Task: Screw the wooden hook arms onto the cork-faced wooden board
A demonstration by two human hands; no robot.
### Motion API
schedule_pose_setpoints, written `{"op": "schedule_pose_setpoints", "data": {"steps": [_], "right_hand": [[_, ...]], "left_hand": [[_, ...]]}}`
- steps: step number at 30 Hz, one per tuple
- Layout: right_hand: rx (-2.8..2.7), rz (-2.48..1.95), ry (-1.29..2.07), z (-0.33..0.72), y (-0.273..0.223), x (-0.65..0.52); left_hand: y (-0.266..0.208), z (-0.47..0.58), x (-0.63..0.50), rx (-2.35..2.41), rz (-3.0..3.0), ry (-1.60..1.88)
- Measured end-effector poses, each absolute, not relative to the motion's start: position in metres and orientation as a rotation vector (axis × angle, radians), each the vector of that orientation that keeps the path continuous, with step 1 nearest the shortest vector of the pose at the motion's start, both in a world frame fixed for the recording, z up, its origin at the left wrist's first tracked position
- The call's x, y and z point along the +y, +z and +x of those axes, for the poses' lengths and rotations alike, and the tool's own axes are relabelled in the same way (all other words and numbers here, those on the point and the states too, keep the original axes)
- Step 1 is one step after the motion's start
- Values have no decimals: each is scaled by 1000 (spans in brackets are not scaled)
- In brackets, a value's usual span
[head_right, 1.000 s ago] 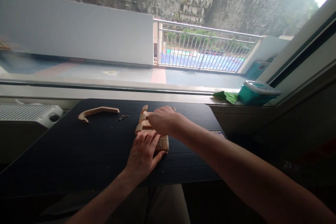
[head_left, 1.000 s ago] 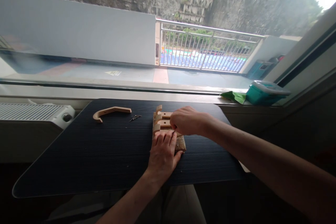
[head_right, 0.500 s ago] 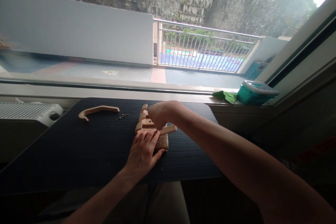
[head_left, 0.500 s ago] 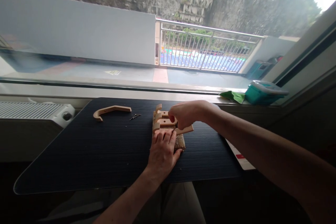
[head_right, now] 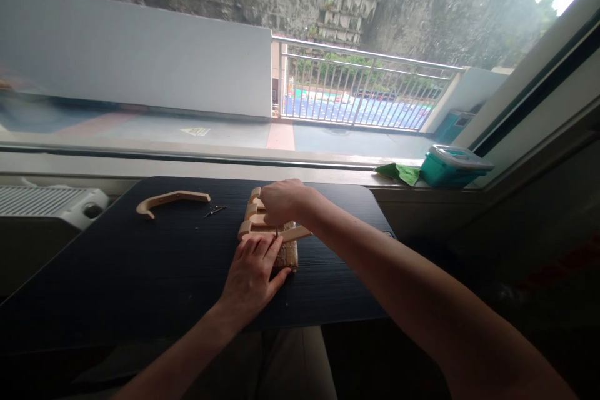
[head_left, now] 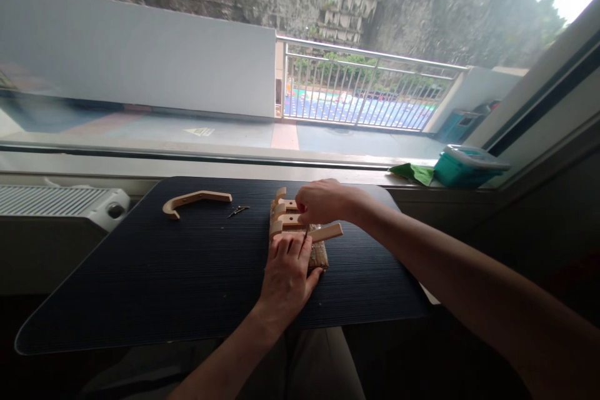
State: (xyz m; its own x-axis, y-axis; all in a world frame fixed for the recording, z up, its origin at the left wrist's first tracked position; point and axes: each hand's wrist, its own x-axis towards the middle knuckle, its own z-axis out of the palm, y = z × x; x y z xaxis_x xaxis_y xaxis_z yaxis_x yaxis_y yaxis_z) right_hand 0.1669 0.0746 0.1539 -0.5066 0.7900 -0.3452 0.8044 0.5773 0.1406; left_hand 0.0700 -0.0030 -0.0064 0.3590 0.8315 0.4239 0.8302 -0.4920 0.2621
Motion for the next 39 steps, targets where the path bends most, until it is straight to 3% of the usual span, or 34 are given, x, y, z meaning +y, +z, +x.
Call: {"op": "schedule_pose_setpoints", "data": {"steps": [39], "right_hand": [[2456,1254,-143,178,156,69]], "left_hand": [[-9,71,-2,1598,2617,799]]}}
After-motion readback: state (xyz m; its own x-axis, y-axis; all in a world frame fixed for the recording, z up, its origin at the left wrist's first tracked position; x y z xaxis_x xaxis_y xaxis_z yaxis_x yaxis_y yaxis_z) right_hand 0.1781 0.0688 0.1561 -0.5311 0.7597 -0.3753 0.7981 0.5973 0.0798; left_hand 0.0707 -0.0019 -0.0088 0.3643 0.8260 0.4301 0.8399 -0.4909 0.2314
